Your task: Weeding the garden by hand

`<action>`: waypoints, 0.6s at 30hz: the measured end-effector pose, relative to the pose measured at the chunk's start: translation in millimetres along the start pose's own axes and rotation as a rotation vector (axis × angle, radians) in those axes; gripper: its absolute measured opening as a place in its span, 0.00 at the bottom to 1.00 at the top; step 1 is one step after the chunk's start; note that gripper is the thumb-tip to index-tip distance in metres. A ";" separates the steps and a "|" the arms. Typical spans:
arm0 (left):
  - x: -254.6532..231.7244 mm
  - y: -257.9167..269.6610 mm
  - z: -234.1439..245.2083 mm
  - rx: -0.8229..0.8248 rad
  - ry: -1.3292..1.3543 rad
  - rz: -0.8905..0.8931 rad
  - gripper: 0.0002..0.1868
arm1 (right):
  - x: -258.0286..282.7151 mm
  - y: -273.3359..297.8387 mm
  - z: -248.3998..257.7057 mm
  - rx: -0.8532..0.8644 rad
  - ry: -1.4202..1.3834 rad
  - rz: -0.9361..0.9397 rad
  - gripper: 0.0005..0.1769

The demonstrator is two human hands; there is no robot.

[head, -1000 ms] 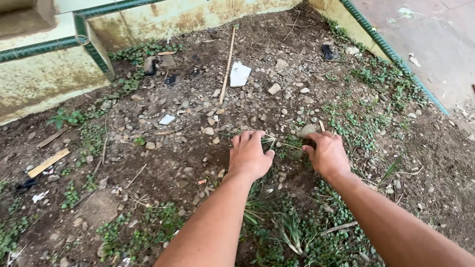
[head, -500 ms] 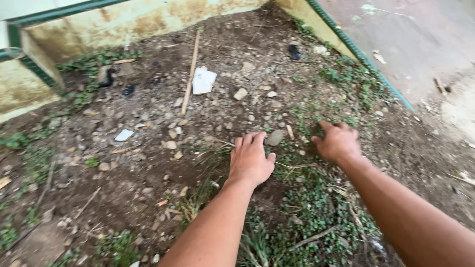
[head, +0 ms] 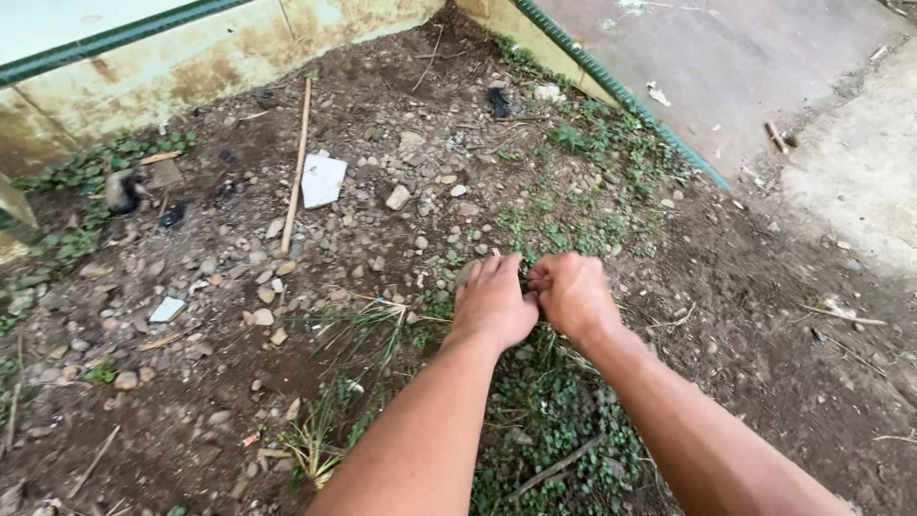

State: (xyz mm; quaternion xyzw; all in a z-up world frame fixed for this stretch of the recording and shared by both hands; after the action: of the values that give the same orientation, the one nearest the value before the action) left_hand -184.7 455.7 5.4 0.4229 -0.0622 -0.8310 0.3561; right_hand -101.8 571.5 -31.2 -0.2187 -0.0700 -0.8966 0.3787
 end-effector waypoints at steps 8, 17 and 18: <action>-7.6 18.7 9.7 0.101 0.239 -0.008 0.34 | 29.3 17.7 34.3 0.046 -0.152 -0.054 0.06; 79.9 20.2 47.5 -0.250 0.279 -0.014 0.24 | 117.0 23.6 23.6 0.087 0.087 0.151 0.20; 89.1 28.2 62.0 -0.282 0.278 -0.001 0.24 | 136.7 25.7 22.2 0.088 0.077 0.184 0.20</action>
State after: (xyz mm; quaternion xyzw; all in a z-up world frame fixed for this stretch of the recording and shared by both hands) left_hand -250.5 365.2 -2.5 0.4795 0.1050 -0.7652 0.4165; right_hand -160.4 471.2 48.5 -0.1728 -0.0745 -0.8618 0.4710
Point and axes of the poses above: each hand's wrist, its own y-axis away from the middle knuckle, its own z-axis out of the back of the hand, x = y × z, the point moved 1 cm from there along -y, towards the middle knuckle, and after that the axes turned 5 degrees about y, right-handed, at the moved point
